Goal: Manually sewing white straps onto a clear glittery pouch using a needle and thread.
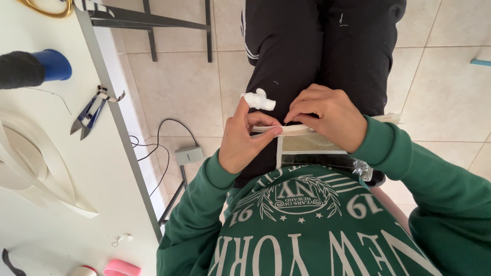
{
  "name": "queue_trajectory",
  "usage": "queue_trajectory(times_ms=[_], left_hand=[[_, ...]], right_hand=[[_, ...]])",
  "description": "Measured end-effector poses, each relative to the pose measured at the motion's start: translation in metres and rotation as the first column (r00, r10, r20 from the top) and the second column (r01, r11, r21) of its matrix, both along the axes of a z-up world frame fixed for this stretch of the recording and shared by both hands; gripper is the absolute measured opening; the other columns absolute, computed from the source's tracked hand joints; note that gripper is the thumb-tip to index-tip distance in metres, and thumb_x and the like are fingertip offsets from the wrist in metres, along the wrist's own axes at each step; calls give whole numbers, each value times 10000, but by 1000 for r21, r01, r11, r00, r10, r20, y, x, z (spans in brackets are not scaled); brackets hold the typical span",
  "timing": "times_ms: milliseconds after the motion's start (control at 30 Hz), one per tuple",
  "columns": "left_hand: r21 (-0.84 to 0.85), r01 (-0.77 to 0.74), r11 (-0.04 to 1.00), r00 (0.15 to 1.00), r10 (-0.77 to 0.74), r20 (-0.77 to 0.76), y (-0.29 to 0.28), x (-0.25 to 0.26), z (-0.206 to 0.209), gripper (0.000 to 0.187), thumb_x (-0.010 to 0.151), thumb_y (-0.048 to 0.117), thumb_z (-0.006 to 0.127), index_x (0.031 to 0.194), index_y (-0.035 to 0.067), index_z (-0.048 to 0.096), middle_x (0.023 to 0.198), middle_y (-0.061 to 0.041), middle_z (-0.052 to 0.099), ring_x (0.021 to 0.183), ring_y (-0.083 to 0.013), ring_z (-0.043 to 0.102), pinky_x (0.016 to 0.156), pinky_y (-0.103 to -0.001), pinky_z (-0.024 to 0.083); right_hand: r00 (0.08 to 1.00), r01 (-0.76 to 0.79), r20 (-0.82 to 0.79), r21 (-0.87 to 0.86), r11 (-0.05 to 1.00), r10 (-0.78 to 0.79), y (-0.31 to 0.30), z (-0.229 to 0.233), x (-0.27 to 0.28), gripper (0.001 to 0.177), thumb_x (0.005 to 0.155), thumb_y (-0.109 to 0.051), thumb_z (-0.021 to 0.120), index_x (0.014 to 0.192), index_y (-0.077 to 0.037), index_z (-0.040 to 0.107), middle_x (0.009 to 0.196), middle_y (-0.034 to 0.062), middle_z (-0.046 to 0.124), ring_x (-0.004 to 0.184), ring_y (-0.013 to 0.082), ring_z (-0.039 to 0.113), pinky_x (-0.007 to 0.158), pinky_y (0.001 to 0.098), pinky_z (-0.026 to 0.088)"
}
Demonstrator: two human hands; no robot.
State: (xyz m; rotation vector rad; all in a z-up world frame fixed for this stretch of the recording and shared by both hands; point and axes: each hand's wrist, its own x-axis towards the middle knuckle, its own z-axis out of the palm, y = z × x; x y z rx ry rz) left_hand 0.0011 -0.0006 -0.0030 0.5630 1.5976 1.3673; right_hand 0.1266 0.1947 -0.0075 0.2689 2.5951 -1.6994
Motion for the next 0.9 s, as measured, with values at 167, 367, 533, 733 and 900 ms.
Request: queue_trajectory(times_ms=[167, 367, 533, 733, 900], left_hand=[[10, -3, 1000, 1000, 3, -2, -1, 1, -3, 488, 893, 127, 801, 1265, 44, 496, 871, -39, 777, 785, -114, 706, 811, -251, 606], [17, -6, 1000, 1000, 5, 14, 1, 1, -1, 465, 901, 127, 792, 1250, 46, 494, 874, -42, 775, 783, -117, 707, 813, -258, 607], [35, -5, 999, 1000, 4, 21, 1, 3, -4, 458, 905, 132, 793, 1248, 57, 499, 876, -42, 777, 792, -129, 720, 813, -269, 615], [72, -18, 997, 998, 13, 67, 1, 5, -7, 496, 908, 103, 784, 1283, 27, 467, 886, -52, 775, 801, -112, 699, 822, -263, 595], [74, -37, 997, 997, 31, 78, 0, 8, -11, 523, 905, 105, 792, 1292, 18, 451, 881, -45, 776, 791, -100, 684, 816, -255, 584]], right_hand=[[1000, 4, 10, -20, 1000, -4, 1, 1, 1, 108, 889, 7, 746, 849, -93, 759, 911, 38, 744, 875, 257, 685, 847, 383, 550], [1000, 11, 20, -55, 998, -10, 2, 1, 1, 106, 893, -11, 744, 844, -104, 759, 903, 33, 744, 856, 253, 687, 830, 379, 556], [1000, 11, -6, -78, 997, -12, 0, 1, 0, 123, 911, -7, 731, 866, -117, 763, 913, 31, 748, 855, 255, 692, 822, 377, 561], [1000, -8, -2, -68, 998, 8, 0, 2, -1, 108, 894, 29, 732, 864, -74, 743, 907, 72, 746, 850, 279, 710, 796, 385, 571], [1000, -4, 5, -115, 993, 4, -2, -1, 3, 136, 902, 30, 715, 856, -95, 742, 915, 50, 754, 849, 259, 715, 787, 367, 577]])
